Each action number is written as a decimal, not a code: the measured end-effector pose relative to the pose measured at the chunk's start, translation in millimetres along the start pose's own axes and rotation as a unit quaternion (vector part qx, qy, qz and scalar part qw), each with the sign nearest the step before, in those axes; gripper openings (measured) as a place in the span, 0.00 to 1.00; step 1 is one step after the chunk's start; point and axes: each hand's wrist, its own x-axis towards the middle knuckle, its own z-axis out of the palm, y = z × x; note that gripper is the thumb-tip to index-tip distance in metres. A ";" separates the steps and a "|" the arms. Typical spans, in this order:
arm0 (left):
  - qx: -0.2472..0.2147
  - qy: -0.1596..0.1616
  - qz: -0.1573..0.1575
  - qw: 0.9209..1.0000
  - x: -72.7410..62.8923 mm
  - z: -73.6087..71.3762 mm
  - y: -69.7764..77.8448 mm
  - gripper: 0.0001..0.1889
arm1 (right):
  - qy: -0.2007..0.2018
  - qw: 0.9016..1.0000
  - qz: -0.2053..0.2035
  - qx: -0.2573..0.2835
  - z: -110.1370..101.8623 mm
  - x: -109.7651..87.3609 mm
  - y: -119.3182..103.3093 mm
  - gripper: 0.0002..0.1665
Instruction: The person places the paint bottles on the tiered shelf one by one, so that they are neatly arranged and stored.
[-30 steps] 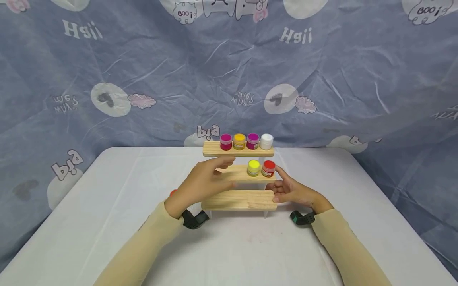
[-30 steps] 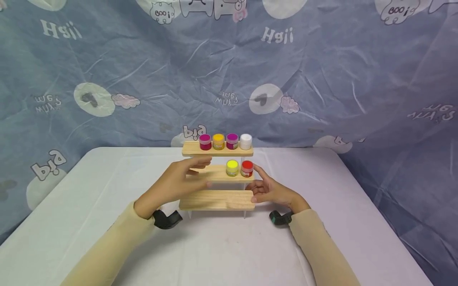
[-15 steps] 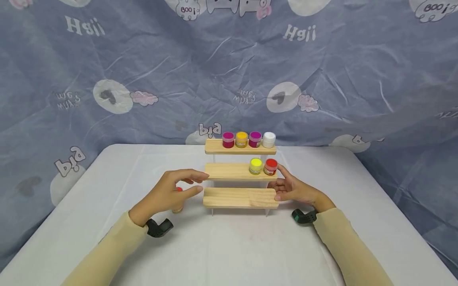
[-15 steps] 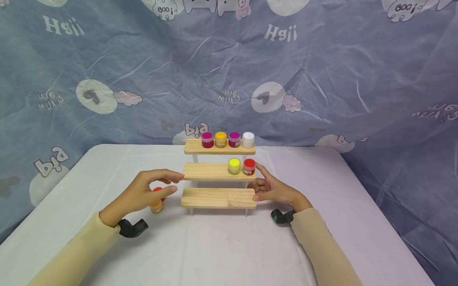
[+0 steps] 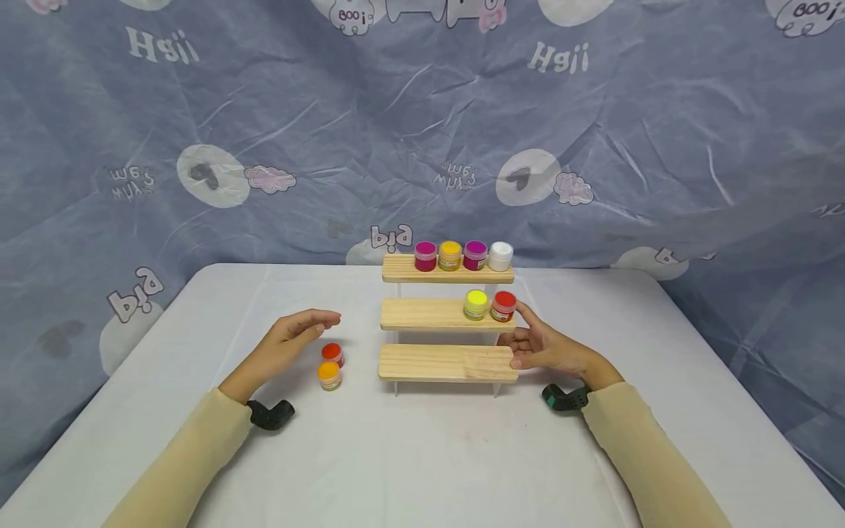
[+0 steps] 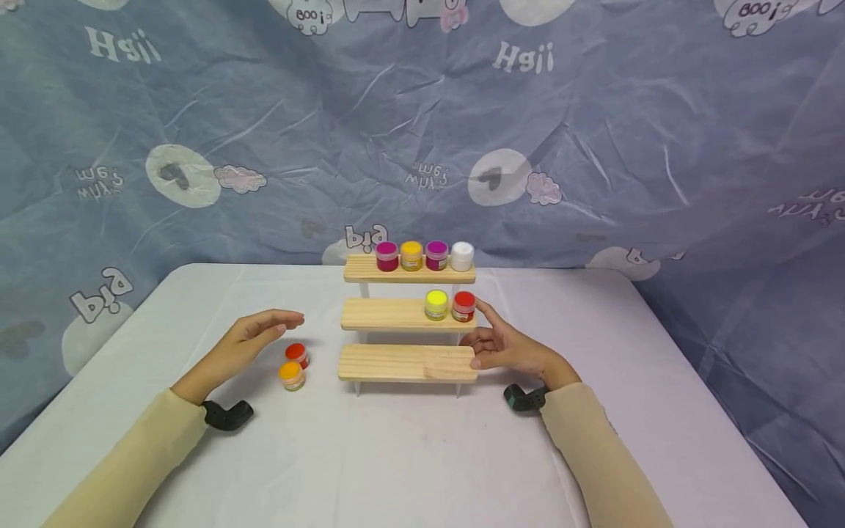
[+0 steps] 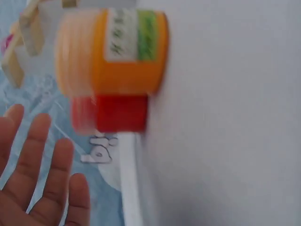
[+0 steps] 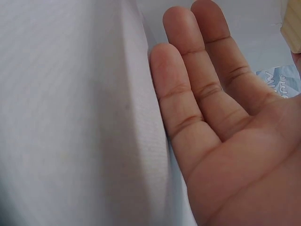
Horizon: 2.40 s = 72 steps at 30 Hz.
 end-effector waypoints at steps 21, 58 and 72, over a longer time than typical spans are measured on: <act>-0.011 -0.158 -0.069 0.985 -5.9 -4.6 -35.3 0.29 | -0.005 1.000 -0.001 0.004 -1.5 0.5 1.7 0.71; 0.072 0.042 -0.078 0.994 -2.9 -0.6 -20.5 0.22 | -0.003 1.000 -0.003 0.003 -0.9 -0.4 1.1 0.71; 0.037 0.077 -0.034 0.996 -2.5 13.0 27.5 0.23 | -0.005 1.000 -0.008 0.004 -0.9 0.4 2.3 0.71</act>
